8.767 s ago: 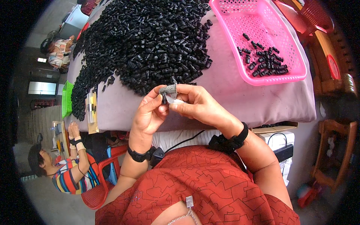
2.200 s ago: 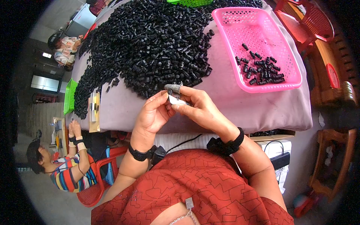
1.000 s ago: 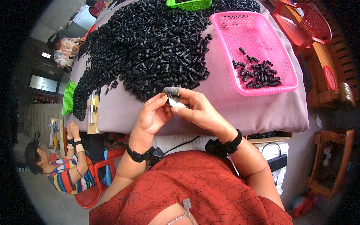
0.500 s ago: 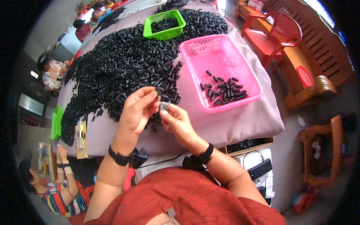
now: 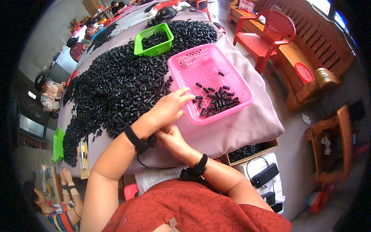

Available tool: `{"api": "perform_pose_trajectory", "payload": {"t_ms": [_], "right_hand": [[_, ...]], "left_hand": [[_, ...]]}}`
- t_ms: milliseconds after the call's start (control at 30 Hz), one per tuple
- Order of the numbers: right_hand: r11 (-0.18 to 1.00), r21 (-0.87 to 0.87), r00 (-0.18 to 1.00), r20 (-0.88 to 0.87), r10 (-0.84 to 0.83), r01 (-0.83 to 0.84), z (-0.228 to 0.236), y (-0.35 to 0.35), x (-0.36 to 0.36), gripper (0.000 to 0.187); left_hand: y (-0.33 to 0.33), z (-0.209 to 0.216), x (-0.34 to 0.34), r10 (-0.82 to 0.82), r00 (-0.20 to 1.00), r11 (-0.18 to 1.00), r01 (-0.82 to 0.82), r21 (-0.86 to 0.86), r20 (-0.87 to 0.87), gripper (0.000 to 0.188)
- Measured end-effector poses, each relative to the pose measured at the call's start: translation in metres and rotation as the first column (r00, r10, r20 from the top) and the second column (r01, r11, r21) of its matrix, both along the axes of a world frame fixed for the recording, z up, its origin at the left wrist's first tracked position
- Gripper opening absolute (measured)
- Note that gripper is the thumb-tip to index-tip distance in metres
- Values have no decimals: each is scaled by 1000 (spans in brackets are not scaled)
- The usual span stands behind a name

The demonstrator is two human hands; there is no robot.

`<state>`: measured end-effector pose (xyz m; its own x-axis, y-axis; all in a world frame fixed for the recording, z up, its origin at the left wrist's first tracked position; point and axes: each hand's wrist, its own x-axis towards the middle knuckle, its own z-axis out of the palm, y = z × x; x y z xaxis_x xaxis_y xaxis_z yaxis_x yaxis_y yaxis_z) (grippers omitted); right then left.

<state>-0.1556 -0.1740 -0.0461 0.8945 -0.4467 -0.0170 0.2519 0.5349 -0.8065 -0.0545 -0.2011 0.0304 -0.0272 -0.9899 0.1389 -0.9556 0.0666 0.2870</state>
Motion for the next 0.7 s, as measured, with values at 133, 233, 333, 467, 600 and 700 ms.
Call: {"api": "perform_pose_trajectory", "payload": {"t_ms": [133,233,333,467,600,700], "right_hand": [[999,-7,997,-72,-34,34,5,-1,0,11],[999,19,999,-29,-36,36,0,-1,-1,13],[1000,-9,999,-51,17,-17,1,-4,-2,12],[999,49,1000,-18,23,-22,10,-2,-4,12],[999,35,999,-36,19,-18,12,-3,-4,15],[999,35,999,-41,12,-11,13,-4,-5,14]], "left_hand": [[-8,-1,-1,-33,997,999,32,14,73,43],[-5,-2,-2,-19,992,999,16,30,125,33],[-1,-4,6,-16,993,1000,17,-12,114,30],[2,-4,17,71,989,997,-70,-14,128,28],[-2,-3,16,125,986,992,-126,6,108,26],[-6,-5,15,146,978,989,-149,4,150,27]]}}
